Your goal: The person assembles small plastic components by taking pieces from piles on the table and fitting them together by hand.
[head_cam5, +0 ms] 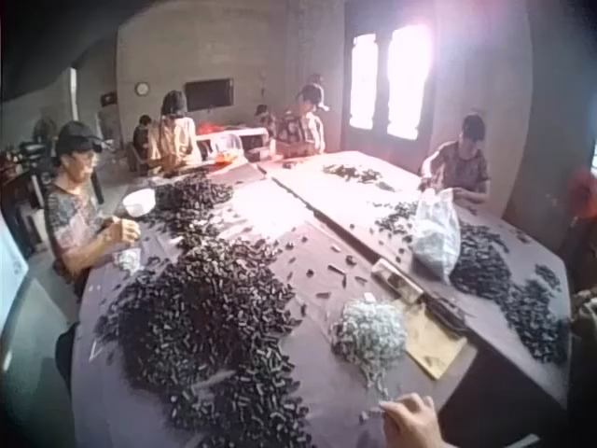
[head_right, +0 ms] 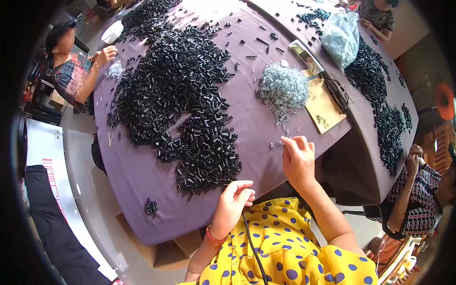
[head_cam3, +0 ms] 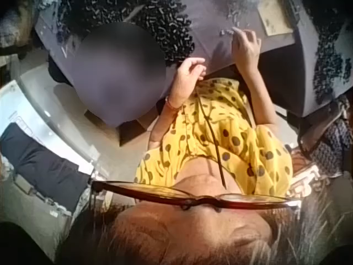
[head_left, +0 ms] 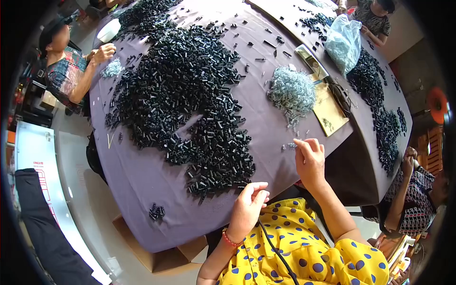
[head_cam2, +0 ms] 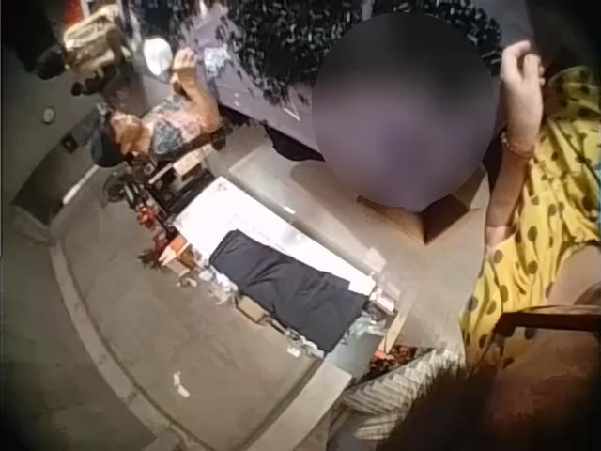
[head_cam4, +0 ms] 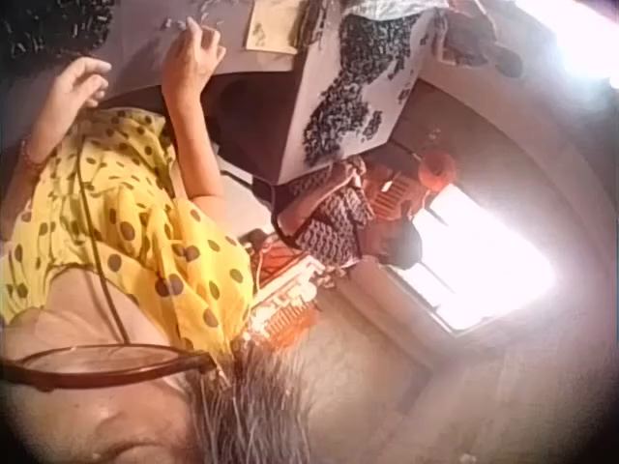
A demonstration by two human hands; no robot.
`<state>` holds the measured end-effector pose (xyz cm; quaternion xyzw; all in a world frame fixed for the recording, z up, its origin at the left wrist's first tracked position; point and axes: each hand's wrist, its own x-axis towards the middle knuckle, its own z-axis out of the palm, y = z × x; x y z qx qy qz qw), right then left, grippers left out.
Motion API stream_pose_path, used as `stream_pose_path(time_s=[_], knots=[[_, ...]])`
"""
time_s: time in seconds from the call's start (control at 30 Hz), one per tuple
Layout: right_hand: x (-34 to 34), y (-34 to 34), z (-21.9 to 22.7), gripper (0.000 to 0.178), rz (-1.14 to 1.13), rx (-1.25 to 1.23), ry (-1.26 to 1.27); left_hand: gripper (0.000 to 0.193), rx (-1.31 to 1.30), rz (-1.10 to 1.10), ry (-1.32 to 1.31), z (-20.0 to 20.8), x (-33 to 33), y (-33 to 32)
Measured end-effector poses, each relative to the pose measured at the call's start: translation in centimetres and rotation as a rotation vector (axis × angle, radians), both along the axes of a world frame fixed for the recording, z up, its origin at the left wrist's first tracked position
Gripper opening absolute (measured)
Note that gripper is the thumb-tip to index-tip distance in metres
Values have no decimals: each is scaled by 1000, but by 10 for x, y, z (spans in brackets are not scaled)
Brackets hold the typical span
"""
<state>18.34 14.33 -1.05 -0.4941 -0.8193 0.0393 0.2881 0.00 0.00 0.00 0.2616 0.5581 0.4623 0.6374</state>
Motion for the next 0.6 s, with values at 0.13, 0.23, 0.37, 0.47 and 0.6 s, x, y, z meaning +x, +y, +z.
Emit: stream_pose_path(time_s=[0.13, 0.23, 0.37, 0.47, 0.6], knots=[[-5, -6, -4, 26, 25, 51, -15, 25, -6, 2, 16, 3, -2, -1], [-7, 0, -14, 24, -30, 82, -8, 24, -9, 23, 26, 3, -3, -2], [-11, 4, -14, 18, -62, 102, -52, 24, -19, 35, 37, 2, -3, -5], [-17, 6, -9, 12, -54, 107, -126, 25, -18, 12, 42, 2, -4, -6], [-18, 7, -7, 8, -11, 85, -245, 24, -12, 50, 30, 1, -6, -8]])
